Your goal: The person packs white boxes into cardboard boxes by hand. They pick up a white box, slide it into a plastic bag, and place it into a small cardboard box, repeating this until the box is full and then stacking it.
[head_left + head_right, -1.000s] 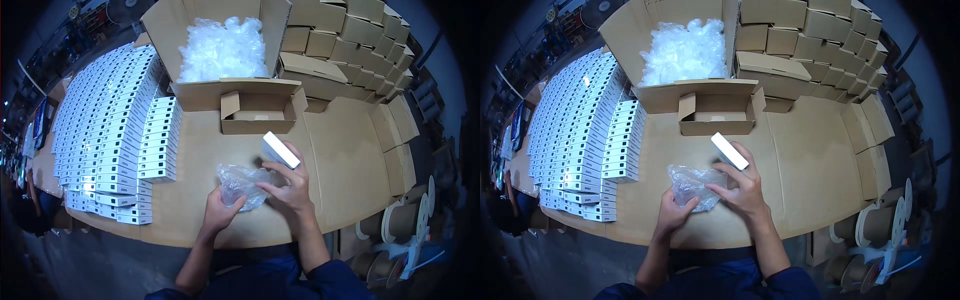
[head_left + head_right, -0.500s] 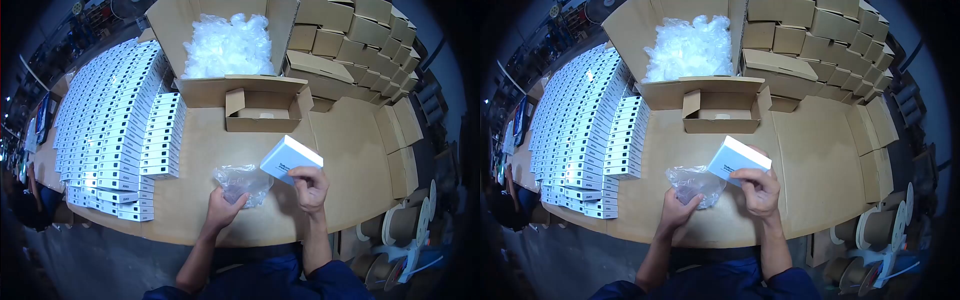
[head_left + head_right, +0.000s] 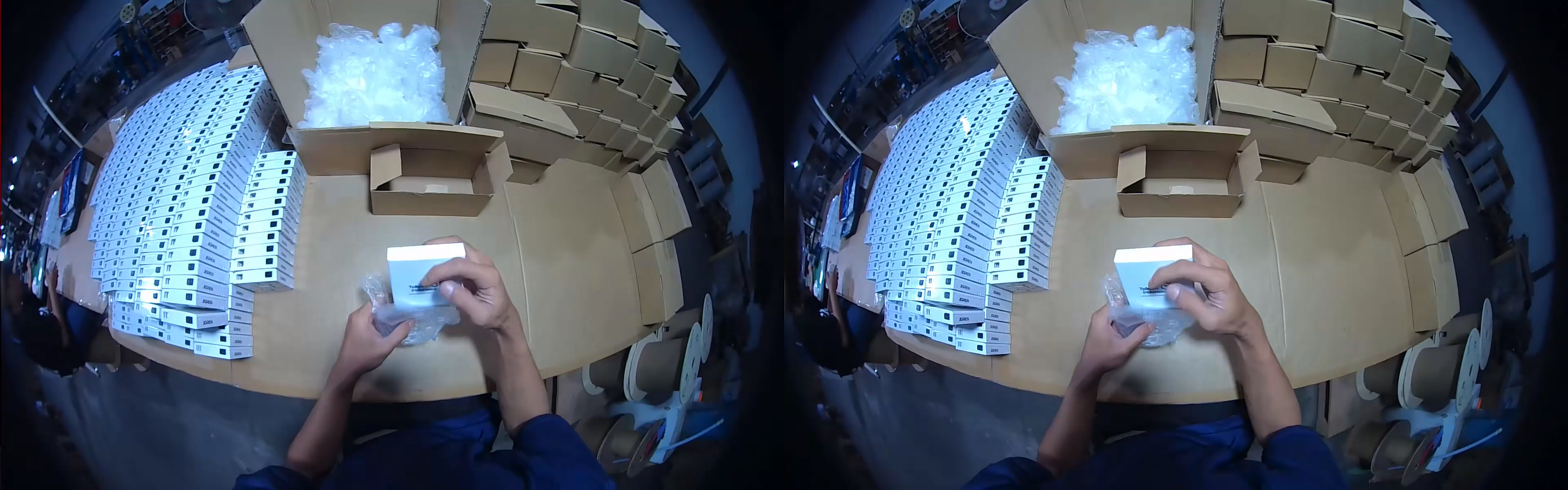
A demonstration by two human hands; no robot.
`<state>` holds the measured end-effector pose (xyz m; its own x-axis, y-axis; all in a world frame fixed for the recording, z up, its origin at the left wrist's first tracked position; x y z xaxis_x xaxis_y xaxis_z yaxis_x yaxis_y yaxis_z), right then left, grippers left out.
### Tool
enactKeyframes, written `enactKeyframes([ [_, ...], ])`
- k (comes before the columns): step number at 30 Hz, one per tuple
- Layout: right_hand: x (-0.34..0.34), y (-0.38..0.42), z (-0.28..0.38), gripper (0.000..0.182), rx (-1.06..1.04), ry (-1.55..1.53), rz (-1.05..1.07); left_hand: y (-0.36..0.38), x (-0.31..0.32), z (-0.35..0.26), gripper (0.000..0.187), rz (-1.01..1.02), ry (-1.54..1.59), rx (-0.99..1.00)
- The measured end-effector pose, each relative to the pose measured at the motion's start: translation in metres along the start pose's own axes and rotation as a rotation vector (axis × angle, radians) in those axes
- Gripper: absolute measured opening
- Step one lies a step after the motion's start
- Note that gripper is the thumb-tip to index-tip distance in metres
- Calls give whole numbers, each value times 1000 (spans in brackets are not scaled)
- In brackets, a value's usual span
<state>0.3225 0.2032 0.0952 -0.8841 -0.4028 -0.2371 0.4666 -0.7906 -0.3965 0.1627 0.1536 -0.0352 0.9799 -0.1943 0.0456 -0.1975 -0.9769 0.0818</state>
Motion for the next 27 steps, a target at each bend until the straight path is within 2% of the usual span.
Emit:
enactKeyframes([
  [1, -3, 5, -8, 28, 6, -25, -78, -1, 0, 4, 37, 19, 11, -20],
  [4, -12, 6, -2, 41, -71, 20, -109, 0, -1, 6, 37, 51, 75, -77],
  [5, -10, 7, -8, 54, -54, 1, -68, 2, 0, 6, 37, 61, 102, -99],
  [9, 12, 5, -6, 63, 16, 121, 67, 0, 3, 2, 38, 75, 91, -59],
  [13, 27, 11, -22, 59, 75, 153, 39, -1, 2, 4, 42, 56, 103, -77],
  [16, 32, 18, -40, 51, 221, -116, -53, 0, -1, 11, 47, 33, 144, -56],
  [17, 36, 20, -41, 42, 284, -122, -47, 0, -3, 11, 48, 20, 167, -40],
  [20, 33, 19, -55, 35, 203, -53, -68, 3, 3, 6, 50, 56, 491, -98],
  [21, 35, 28, -67, 33, 340, -103, -79, 4, 1, 12, 40, 43, 479, -103],
  [24, 48, 37, -78, 33, 433, -352, -164, 5, -1, 16, 37, 26, 357, -159],
  [27, 33, 41, -78, 39, 361, -423, -377, 4, -4, 26, 39, -26, 416, -134],
])
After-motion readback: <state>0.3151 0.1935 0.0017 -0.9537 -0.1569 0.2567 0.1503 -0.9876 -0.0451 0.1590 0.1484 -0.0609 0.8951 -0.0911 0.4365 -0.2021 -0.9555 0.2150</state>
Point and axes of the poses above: each hand's wrist, its own y-axis away from the middle knuckle, its own x-axis out of the palm, z = x × y, the point moved 9 cm from there along -y, towards the middle knuckle, and after that the axes turned 3 degrees about x, right-handed, at the moved point
